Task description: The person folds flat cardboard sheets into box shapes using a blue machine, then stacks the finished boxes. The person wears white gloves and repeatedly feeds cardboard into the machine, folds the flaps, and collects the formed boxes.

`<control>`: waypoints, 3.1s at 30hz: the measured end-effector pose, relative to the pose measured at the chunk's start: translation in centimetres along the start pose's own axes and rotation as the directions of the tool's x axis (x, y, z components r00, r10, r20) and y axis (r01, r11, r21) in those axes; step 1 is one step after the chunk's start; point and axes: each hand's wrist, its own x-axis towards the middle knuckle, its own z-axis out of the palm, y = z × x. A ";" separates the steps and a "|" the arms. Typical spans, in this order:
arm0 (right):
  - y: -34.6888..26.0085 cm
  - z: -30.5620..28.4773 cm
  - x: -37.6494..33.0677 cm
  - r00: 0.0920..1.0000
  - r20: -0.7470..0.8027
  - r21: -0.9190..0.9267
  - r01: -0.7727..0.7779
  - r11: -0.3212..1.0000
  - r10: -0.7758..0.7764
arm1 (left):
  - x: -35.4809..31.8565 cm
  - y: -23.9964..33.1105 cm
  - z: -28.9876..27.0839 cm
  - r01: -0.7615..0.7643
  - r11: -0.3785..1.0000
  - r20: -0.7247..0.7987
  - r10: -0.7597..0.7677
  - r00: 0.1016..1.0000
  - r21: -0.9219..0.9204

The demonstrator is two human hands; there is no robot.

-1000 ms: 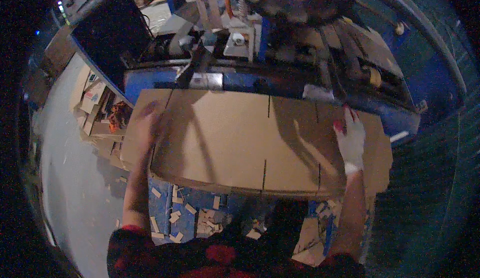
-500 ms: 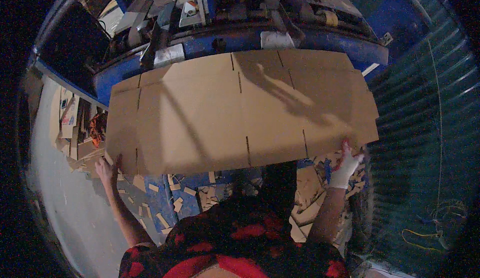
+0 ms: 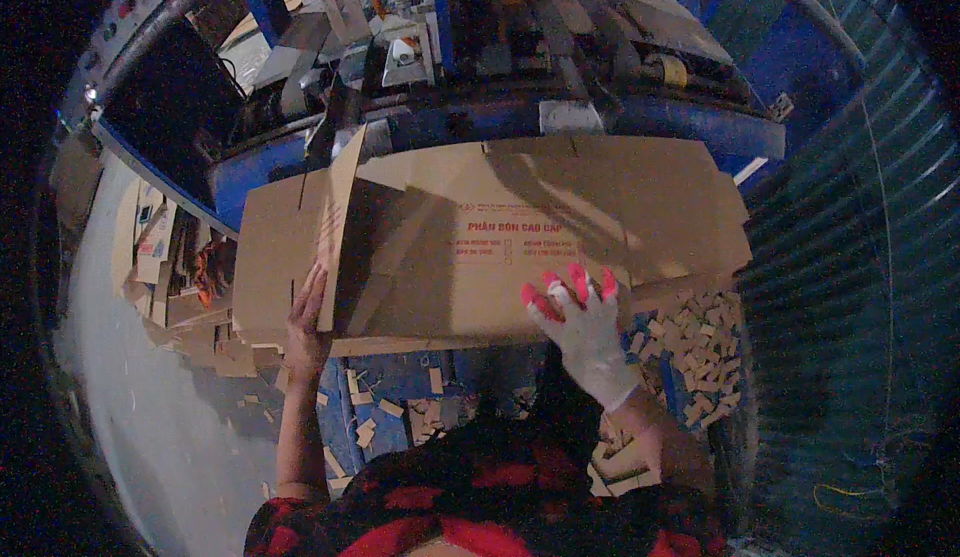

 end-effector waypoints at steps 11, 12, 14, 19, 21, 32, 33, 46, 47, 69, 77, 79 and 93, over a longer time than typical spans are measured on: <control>12.8 7.1 14.4 0.987 -0.108 0.077 0.129 0.989 -0.120 | 17.4 -3.9 6.3 -0.178 0.978 -0.148 0.193 0.970 0.105; 13.6 7.5 16.0 0.996 -0.041 0.062 0.077 0.995 -0.074 | 19.1 -4.5 6.9 -0.191 0.974 -0.158 0.209 0.965 0.123; 15.4 8.5 19.8 0.998 0.001 0.007 0.062 0.998 -0.062 | 22.6 -5.7 7.9 -0.178 0.972 -0.173 0.204 0.964 0.153; 19.5 9.5 28.7 0.997 -0.023 -0.406 -0.071 0.911 0.067 | 32.6 -7.0 10.7 0.193 0.876 -0.293 -0.063 0.954 0.441; 20.8 9.3 30.5 0.987 0.007 -0.331 -0.149 0.932 0.161 | 34.4 -7.1 11.1 0.090 0.948 -0.261 -0.008 0.965 0.305; 17.2 4.5 4.1 0.925 0.036 -0.160 -0.369 0.916 0.379 | 6.0 -10.7 -3.9 0.784 0.349 -0.130 -0.871 0.473 0.514; 15.7 4.3 1.9 0.894 0.066 -0.192 -0.424 0.885 0.443 | 3.1 -11.6 -3.9 0.708 0.374 -0.222 -0.772 0.596 0.600; 9.8 3.6 -13.7 -0.007 0.338 0.933 -0.130 -0.336 0.941 | -3.9 -11.9 -8.7 0.607 0.504 -0.174 -0.664 0.728 0.615; 9.7 3.3 -13.6 0.057 0.322 0.944 -0.095 -0.316 0.945 | -3.5 -11.2 -9.0 0.573 0.551 -0.214 -0.581 0.785 0.607; 8.5 7.9 8.7 0.946 -0.325 0.197 0.067 0.978 0.000 | 10.3 -1.0 3.7 -0.147 0.989 -0.118 0.146 0.982 0.000; 16.1 9.3 22.1 0.994 -0.037 -0.173 0.100 0.980 -0.108 | 24.6 -6.2 8.3 -0.161 0.893 -0.130 0.235 0.963 0.421; 17.8 9.9 26.1 0.997 -0.077 -0.242 0.010 0.970 -0.030 | 28.4 -6.6 9.2 0.059 0.776 -0.150 0.046 0.988 0.627; 17.7 5.3 6.1 0.911 -0.114 -0.074 -0.406 0.911 0.397 | 4.1 -8.9 -3.4 0.586 0.569 -0.348 -0.478 0.807 0.577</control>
